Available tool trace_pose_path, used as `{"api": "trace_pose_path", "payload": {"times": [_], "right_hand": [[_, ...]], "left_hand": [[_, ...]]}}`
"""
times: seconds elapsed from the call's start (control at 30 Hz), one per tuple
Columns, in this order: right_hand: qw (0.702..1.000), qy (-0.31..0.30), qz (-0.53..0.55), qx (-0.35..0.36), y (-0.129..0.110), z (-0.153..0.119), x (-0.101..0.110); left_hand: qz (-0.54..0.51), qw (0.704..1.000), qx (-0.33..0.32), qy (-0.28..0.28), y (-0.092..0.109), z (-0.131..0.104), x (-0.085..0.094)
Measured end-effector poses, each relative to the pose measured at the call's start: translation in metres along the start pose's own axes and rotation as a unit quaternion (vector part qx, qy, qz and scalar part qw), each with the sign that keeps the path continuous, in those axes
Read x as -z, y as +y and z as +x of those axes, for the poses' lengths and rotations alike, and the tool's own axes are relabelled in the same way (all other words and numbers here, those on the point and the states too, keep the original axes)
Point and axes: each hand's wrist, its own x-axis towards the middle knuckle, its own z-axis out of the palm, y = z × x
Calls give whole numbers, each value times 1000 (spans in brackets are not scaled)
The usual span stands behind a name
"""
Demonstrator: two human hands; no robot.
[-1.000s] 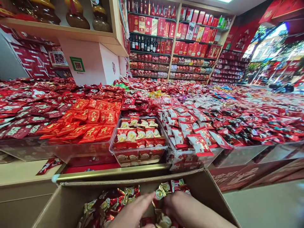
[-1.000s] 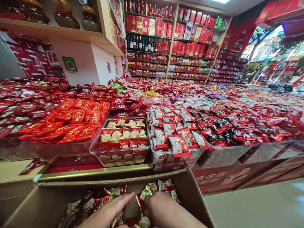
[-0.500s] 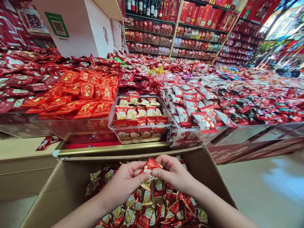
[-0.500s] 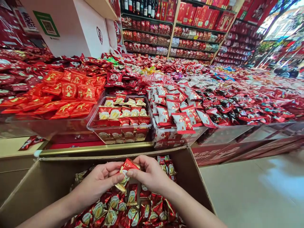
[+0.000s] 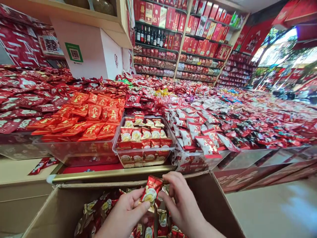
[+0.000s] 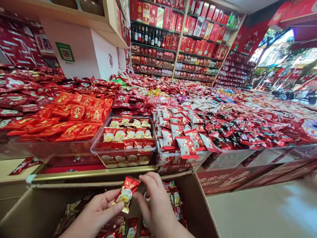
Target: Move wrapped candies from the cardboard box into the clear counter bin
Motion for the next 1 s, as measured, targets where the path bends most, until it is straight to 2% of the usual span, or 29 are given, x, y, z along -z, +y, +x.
{"api": "trace_pose_path", "payload": {"times": [0.07,0.13,0.23,0.3,0.37,0.4,0.43,0.5,0.53,0.57,0.63,0.73,0.83,1.0], "right_hand": [[982,12,-113,154,-4,-3,-4],[945,0,-216,246,-9,-5,-7],[894,3,-330,303,-20,-5,-2],[888,9,-330,320,-31,2,14],[896,22,-318,310,-44,19,37],[897,28,-325,298,-51,31,50],[895,34,-342,283,-58,46,61],[882,32,-402,243,-67,81,78],[872,22,-436,219,-70,99,82],[862,5,-469,194,-72,115,84],[840,-31,-520,151,-71,143,81],[809,-89,-566,133,-64,164,69],[783,-137,-593,131,-57,168,60],[765,-184,-605,123,-56,168,56]], "left_hand": [[-45,999,-15,-15,1,1,-3],[-95,993,-19,-61,3,-2,-9],[-90,992,-25,-86,16,-13,-17],[-11,995,-61,-75,35,-21,-17],[125,982,-128,-56,64,-22,-12],[208,963,-168,-36,80,-18,-8],[306,926,-220,-3,97,-11,-3],[494,814,-305,36,129,14,7],[567,763,-309,25,141,30,12],[631,721,-286,-7,151,46,16],[662,699,-267,-31,162,76,22],[688,681,-248,-51,160,102,29],[705,668,-231,-56,149,106,37],[715,665,-212,-49,137,99,45]]}}
